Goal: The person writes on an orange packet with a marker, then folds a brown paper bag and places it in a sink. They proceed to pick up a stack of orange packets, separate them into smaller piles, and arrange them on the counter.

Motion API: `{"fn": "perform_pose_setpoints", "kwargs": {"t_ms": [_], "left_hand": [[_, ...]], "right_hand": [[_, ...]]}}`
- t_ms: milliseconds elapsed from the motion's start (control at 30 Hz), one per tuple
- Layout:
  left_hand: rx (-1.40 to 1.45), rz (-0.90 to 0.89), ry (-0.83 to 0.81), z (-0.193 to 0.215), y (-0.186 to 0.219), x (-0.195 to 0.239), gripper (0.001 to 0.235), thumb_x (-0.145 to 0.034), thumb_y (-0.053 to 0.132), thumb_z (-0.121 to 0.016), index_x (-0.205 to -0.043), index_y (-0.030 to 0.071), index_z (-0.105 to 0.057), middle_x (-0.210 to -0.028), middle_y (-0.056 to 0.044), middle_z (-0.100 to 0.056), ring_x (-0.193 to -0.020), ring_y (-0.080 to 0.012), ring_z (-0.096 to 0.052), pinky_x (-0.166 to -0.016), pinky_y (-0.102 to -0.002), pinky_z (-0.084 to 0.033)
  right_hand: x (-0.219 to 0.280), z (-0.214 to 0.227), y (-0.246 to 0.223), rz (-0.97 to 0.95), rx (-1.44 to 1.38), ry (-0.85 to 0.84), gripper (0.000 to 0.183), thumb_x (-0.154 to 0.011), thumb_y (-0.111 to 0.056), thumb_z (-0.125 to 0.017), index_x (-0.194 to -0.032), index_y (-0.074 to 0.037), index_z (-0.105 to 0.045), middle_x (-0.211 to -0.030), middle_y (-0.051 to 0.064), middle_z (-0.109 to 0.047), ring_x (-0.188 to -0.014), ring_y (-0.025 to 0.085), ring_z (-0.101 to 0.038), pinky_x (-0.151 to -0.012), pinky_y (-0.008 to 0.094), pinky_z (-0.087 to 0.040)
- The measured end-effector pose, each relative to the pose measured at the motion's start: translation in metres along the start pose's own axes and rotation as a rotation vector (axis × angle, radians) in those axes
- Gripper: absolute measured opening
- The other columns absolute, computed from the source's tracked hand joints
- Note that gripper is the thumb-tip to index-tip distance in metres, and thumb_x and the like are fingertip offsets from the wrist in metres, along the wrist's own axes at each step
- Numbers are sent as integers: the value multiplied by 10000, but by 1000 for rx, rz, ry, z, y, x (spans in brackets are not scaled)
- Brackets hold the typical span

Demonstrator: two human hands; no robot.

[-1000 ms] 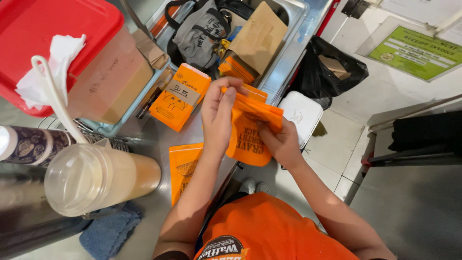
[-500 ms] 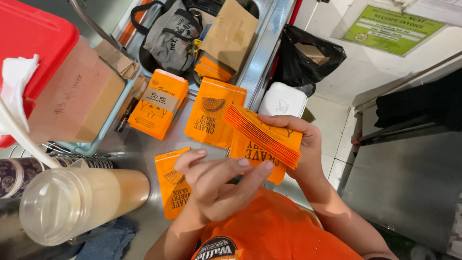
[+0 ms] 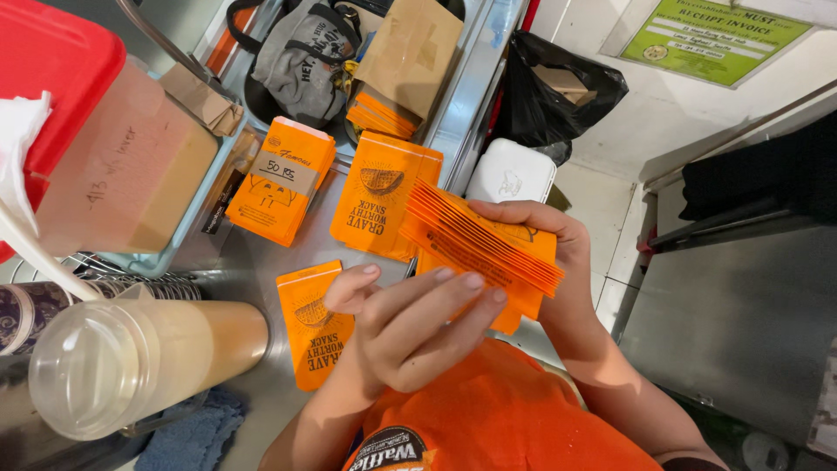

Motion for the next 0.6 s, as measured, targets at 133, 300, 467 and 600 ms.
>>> {"fn": "perform_pose_setpoints", "kwargs": {"t_ms": [133,300,467,600], "left_hand": [[60,-28,-74,-3,1,-10,289,-924,207,-749,-1200,234,-668,-1058,90,-688,-944,-68,-697,-1067,-381,-190],[102,34,-152,-6,2,-9,455,-986,162,-696,-1434,205,-633,-1094,69,-642,-928,-81,-637,-991,-358,-233],[93,41,-207,-9,4,-5,435,-993,204,-721,-1426,219,-678,-1045,67,-582,-875,-85,-619,-896,-329,-257],[103,2,-163,-6,6,1,370,-968,222,-715,-1336,250,-715,-1120,92,-618,-943,-70,-566,-954,-359,-247]], "right_hand": [[0,0,-7,58,139,-3,234,-1014,-25,-650,-1213,94,-683,-1234,208,-725,-1070,227,-729,-973,361,-613],[5,-6,-20,31,222,-8,265,-1002,-29,-645,-1240,81,-686,-1213,188,-733,-1053,200,-729,-965,331,-609],[8,-10,-29,58,240,-29,280,-967,-37,-686,-1224,74,-665,-1276,177,-715,-1103,193,-716,-990,326,-603],[10,0,-26,-1,188,58,261,-980,-65,-677,-1199,74,-699,-1262,171,-739,-1086,183,-729,-986,313,-610]]}}
Point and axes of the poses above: each hand's wrist, its own x-axis away from the middle knuckle, its own z-axis out of the back of the hand, y = z × x, the point moved 8 cm from there along -x, towards the middle knuckle
